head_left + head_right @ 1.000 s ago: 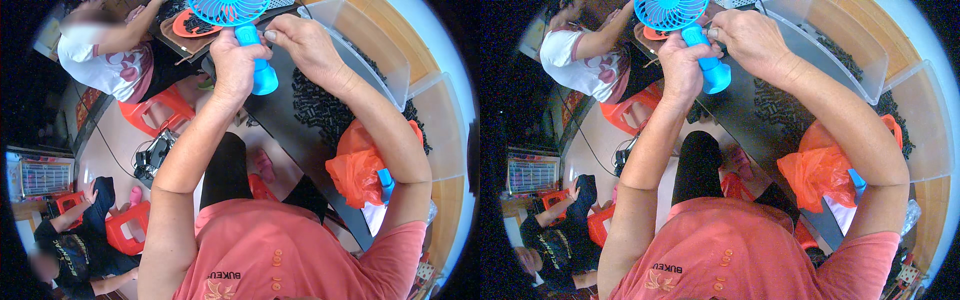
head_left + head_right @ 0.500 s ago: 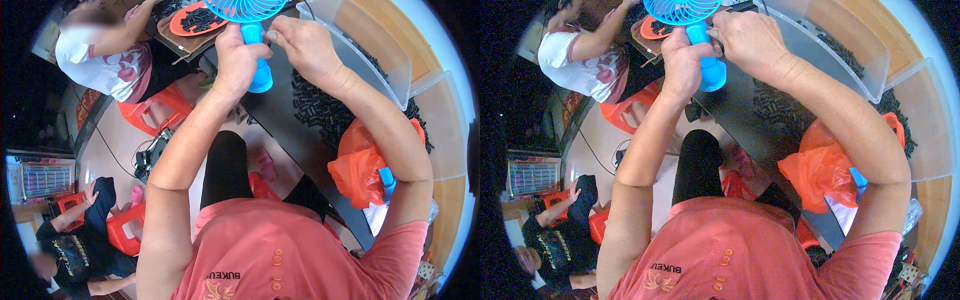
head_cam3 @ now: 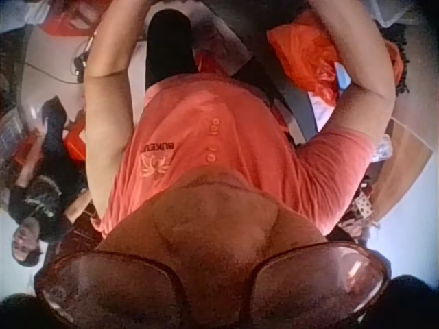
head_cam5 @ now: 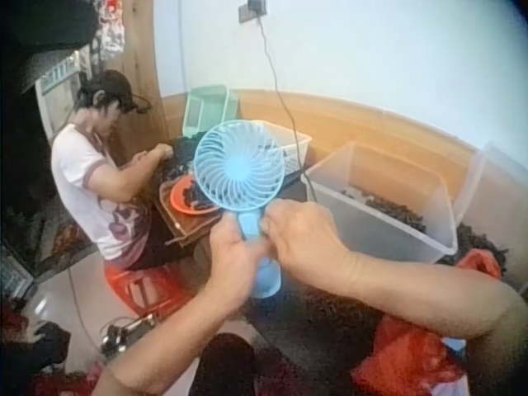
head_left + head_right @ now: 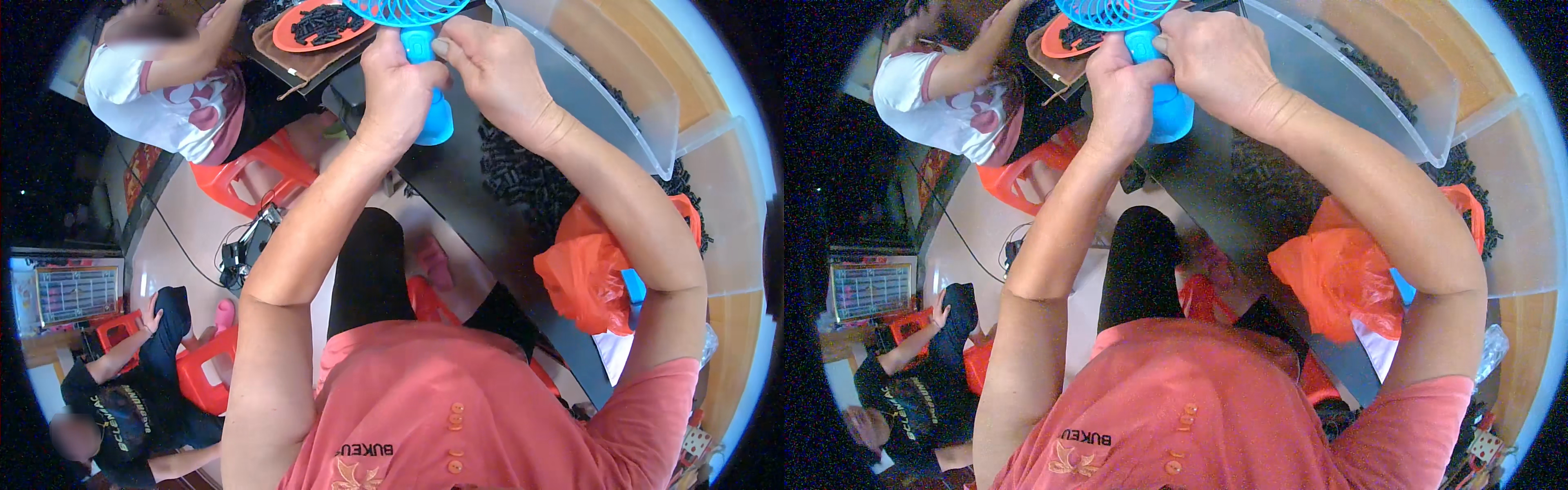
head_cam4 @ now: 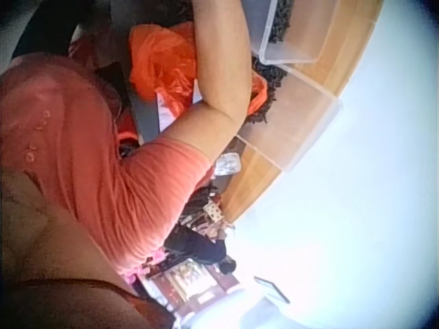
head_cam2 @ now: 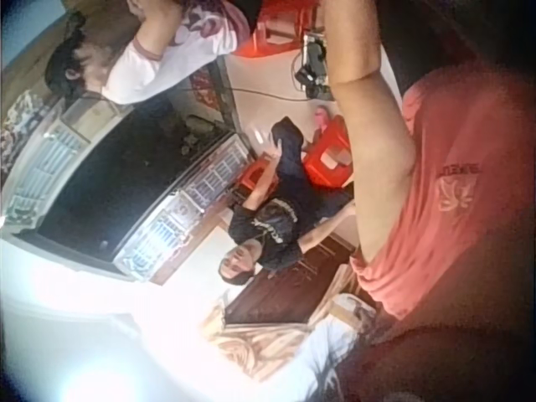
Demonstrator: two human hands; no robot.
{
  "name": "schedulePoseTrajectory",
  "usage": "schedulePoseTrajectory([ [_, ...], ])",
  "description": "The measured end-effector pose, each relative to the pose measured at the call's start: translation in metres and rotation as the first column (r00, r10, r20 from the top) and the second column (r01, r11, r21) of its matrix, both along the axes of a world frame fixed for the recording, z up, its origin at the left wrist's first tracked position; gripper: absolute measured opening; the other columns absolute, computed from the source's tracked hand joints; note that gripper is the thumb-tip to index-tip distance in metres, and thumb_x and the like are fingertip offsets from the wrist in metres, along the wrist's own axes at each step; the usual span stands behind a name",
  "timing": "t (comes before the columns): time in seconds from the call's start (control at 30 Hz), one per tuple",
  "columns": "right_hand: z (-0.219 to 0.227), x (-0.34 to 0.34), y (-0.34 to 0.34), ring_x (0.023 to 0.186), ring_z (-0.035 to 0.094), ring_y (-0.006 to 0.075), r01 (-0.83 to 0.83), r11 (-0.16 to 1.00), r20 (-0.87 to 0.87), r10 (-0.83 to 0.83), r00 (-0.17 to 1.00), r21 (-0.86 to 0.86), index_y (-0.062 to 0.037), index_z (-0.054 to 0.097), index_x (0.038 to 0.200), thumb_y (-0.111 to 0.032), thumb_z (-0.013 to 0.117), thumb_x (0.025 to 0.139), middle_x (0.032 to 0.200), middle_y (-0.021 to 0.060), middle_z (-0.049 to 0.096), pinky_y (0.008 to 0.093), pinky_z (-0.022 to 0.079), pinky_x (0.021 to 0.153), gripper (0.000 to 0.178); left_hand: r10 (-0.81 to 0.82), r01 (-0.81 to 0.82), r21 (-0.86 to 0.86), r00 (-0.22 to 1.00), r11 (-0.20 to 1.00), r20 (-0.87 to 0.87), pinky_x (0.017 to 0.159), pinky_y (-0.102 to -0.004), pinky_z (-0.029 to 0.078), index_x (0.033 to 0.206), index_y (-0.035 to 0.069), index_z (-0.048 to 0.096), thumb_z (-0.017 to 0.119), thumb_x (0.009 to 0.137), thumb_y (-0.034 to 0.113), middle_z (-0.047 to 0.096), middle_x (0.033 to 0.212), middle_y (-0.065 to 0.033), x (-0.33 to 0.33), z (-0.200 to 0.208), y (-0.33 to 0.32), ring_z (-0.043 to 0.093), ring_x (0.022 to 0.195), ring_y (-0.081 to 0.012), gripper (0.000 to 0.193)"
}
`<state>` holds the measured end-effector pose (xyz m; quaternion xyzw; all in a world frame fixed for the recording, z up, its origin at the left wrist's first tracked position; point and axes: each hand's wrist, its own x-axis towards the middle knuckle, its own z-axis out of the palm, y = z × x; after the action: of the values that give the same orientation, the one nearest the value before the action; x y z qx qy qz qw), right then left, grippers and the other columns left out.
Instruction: Organizing hand fans and small plastic components on a workspace.
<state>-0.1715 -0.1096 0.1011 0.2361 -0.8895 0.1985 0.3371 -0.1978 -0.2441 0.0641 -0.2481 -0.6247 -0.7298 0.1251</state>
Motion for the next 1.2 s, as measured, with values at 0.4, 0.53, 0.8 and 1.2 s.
schedulePoseTrajectory([
  [0.4, 0.014, 0.009, 0.004, 0.085, 0.061, 0.0315, 0.075, 0.912, -0.085, -0.044, 0.995, 0.403, -0.0072, 0.06, 0.09, -0.023, 0.06, 0.087, 0.085, 0.0094, 0.063, 0.045, 0.045, 0.072, 0.016, -0.145, 0.125, 0.103, 0.966, 0.987, 0.214, 0.07, -0.031, 0.054, 0.105, -0.002, 0.057, 0.063, 0.064, -0.011, 0.065, 0.09, -0.0086, -0.004, -0.008, -0.008, 0.064, 0.076, -0.0185, 0.043],
  [0.53, 0.011, 0.0, 0.012, 0.082, 0.061, 0.0336, 0.146, 0.903, -0.115, -0.109, 0.987, 0.404, -0.007, 0.059, 0.089, -0.023, 0.06, 0.087, 0.084, 0.0115, 0.063, 0.0465, 0.045, 0.069, 0.016, -0.113, 0.104, 0.055, 0.974, 0.993, 0.196, 0.067, -0.0315, 0.054, 0.104, -0.003, 0.056, 0.063, 0.065, -0.01, 0.064, 0.085, -0.0076, -0.001, -0.007, -0.008, 0.064, 0.073, -0.0186, 0.04],
  [0.8, 0.007, -0.008, 0.01, 0.07, 0.064, 0.0372, -0.058, 0.975, 0.035, 0.051, 0.998, 0.213, -0.0052, 0.058, 0.078, -0.023, 0.061, 0.081, 0.075, 0.0189, 0.063, 0.048, 0.05, 0.06, 0.018, -0.004, 0.009, -0.033, 0.992, 0.999, 0.127, 0.066, -0.0287, 0.05, 0.103, -0.001, 0.058, 0.065, 0.056, -0.01, 0.062, 0.08, -0.0031, 0.006, 0.011, -0.005, 0.059, 0.072, -0.0139, 0.048],
  [1.2, 0.1, 0.043, 0.089, 0.09, 0.063, 0.022, 0.151, 0.988, 0.058, -0.152, 0.987, 0.024, -0.0028, 0.066, 0.096, -0.019, 0.063, 0.087, 0.092, 0.0101, 0.064, 0.0345, 0.047, 0.081, 0.019, -0.06, 0.057, 0.072, 0.998, 0.996, 0.034, 0.069, -0.0345, 0.052, 0.107, 0.001, 0.063, 0.065, 0.064, -0.014, 0.066, 0.087, -0.0086, -0.128, 0.018, 0.044, 0.063, 0.076, -0.0213, 0.046],
])
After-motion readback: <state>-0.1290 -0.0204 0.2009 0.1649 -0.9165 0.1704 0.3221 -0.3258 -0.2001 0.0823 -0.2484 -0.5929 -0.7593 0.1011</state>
